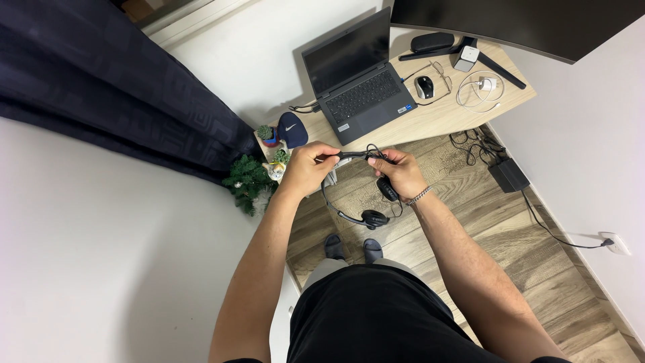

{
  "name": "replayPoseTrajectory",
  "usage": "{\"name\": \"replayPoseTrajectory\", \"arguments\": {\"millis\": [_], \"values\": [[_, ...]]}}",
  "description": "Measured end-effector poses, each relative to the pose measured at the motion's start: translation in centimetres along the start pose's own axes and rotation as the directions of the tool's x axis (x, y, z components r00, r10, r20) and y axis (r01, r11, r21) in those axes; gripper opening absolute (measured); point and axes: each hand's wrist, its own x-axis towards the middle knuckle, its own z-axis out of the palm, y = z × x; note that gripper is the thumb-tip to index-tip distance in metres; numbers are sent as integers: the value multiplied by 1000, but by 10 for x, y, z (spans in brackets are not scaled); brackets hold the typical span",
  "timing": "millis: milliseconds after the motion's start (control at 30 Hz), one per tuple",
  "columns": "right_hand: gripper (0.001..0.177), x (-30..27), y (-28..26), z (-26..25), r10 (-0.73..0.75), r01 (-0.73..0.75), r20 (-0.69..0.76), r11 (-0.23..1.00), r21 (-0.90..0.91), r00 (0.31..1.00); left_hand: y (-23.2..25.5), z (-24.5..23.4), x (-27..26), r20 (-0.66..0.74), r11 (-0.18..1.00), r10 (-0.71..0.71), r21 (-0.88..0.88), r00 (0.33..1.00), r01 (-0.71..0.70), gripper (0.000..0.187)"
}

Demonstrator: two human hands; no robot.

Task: The person picks up a headset from a wooden desk, untangles the attached cable with both hands, and carries it through a hallway. After placing the headset on top of a laptop in another room, the person returns to the desk and picks up a small rectangular battery.

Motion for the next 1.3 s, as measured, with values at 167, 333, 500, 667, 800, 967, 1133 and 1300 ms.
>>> {"name": "replayPoseTrajectory", "arguments": {"millis": [167, 333, 500, 667, 800, 967, 1133, 1300], "values": [[17, -1, -15, 4, 19, -17, -27, 998, 54, 999, 6, 7, -6, -25, 977, -58, 204, 998, 62, 34], [17, 0, -14, 4, 35, -33, -29, 997, 73, 999, -8, 20, -3, -43, 860, 281, 455, 959, -232, 25], [20, 4, -8, 3, 29, -27, -31, 997, 73, 999, -21, 25, 2, -49, 756, 438, 560, 898, -338, 18], [20, 4, -8, 3, 32, -29, -38, 997, 72, 999, -32, 30, 5, -73, 738, 481, 571, 874, -359, 16], [21, 2, -9, 5, 39, -35, -49, 996, 86, 998, -32, 33, 6, -121, 775, 471, 529, 874, -345, 16], [21, 9, -7, 4, 14, 0, -101, 991, 132, 995, 7, 26, -4, -189, 966, 64, 260, 980, -13, 43], [19, 17, -19, -3, -31, 79, -246, 979, 187, 969, -26, 30, -11, -70, 953, -302, -4, 951, 302, 62], [9, 28, -5, -9, -82, 165, -339, 960, 225, 937, -41, 49, -22, 122, 696, -426, -589, 896, 411, 37]]}}
